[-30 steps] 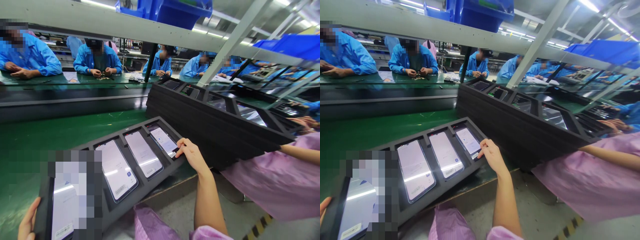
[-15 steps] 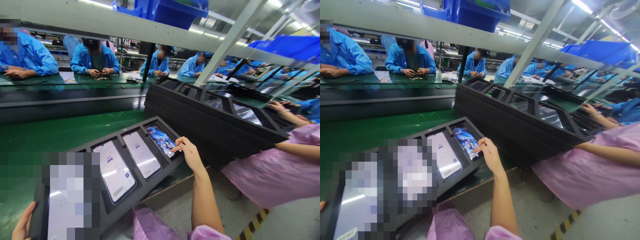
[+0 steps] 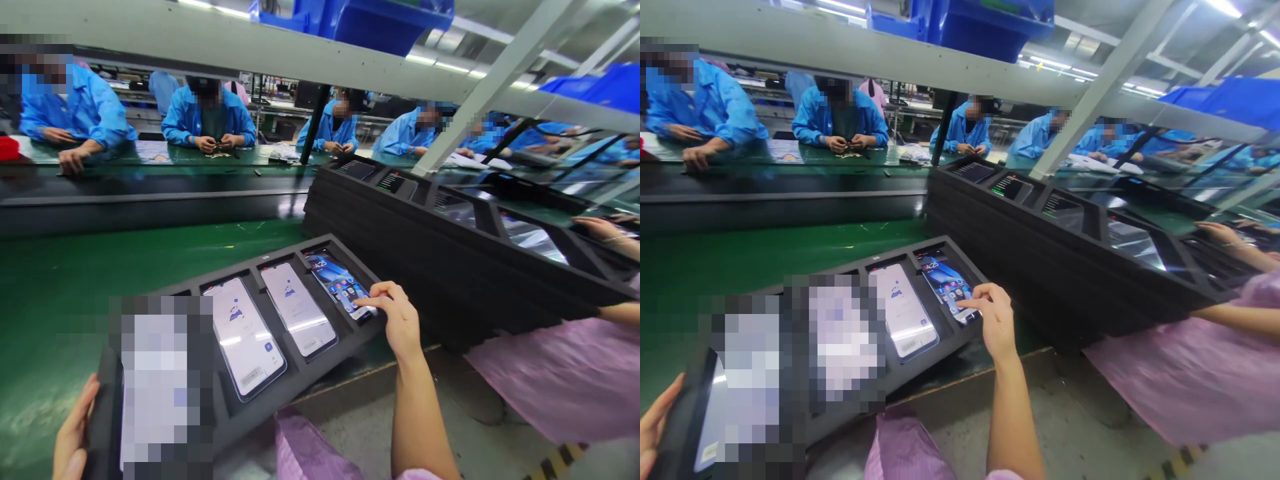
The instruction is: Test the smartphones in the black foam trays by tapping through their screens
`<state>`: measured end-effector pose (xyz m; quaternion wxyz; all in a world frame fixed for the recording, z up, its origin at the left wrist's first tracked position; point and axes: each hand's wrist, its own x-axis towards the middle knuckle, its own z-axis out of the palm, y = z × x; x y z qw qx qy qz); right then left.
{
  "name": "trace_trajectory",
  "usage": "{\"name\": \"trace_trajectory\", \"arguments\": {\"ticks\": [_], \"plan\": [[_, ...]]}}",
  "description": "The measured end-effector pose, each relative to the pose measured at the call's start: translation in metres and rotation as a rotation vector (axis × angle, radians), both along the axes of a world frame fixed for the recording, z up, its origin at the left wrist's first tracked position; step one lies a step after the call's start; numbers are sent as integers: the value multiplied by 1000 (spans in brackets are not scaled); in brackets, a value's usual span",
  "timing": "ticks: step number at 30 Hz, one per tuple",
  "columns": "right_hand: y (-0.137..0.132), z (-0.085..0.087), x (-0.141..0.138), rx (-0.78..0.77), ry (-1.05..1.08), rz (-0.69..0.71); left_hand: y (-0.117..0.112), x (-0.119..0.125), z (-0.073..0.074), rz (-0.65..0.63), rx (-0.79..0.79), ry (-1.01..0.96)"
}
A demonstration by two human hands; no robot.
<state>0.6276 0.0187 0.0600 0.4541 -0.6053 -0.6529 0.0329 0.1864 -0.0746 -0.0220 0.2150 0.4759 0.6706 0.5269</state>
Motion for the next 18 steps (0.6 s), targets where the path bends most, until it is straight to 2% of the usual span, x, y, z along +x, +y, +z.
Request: {"name": "trace_trajectory", "arguments": {"ticks": [3, 6, 7, 9, 12, 15, 18], "plan": [[-14, -2, -31, 55, -17, 39, -8, 3, 21, -51, 218, 117], [-30, 2, -80, 137, -131, 254, -19, -1, 41, -220, 407, 470], [-35, 4, -98, 157, -162, 343, -22, -2, 47, -285, 425, 586], [-43, 10, -130, 167, -219, 512, -25, -2, 57, -299, 428, 693], [-49, 16, -164, 137, -290, 667, -25, 3, 70, -423, 386, 841], [-46, 15, -171, 155, -282, 642, -19, 10, 81, -563, 282, 933], [-41, 11, -157, 209, -239, 511, -11, 15, 90, -664, 185, 977]]}}
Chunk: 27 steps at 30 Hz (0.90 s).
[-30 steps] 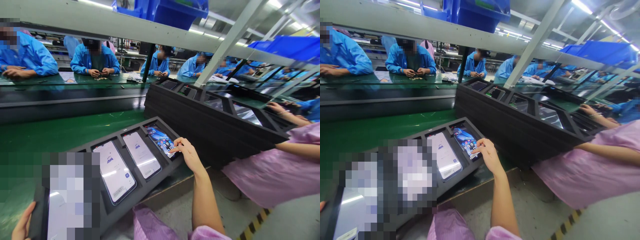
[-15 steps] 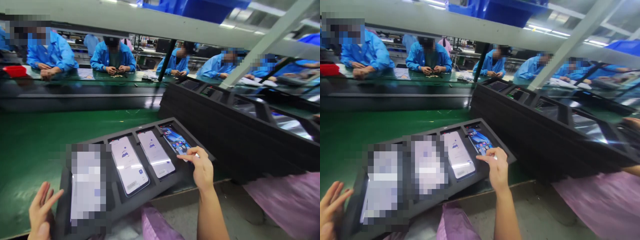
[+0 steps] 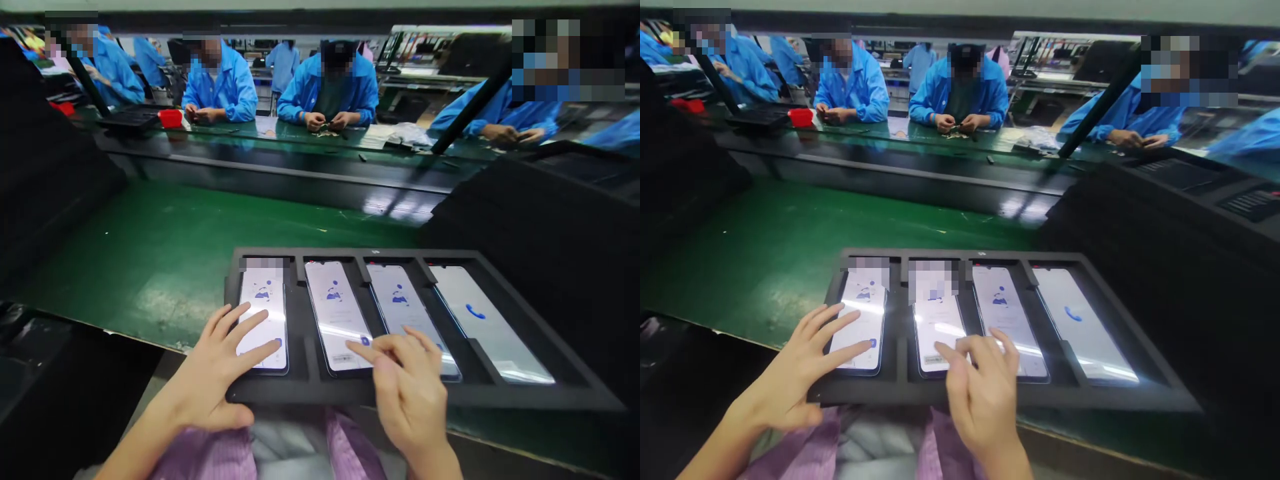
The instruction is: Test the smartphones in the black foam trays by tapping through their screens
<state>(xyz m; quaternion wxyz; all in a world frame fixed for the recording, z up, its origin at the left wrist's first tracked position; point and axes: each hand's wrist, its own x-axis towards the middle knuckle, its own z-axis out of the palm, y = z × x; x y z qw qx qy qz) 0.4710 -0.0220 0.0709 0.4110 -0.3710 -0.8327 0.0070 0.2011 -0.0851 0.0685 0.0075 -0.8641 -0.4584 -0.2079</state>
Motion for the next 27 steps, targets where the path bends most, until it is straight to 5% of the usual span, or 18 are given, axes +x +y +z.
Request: {"name": "trace_trajectory", "arguments": {"ticks": [4, 12, 19, 27], "plan": [[2, -4, 25, -13, -34, -155, 5, 1, 5, -24, -61, 63], [-1, -2, 39, -108, -239, -227, -1, 3, -5, 36, -16, 4], [1, -7, 81, -28, -82, -627, -5, 15, -3, 109, -62, -205], [8, -12, 98, -129, -78, -623, -3, 16, -4, 124, -69, -227]]}}
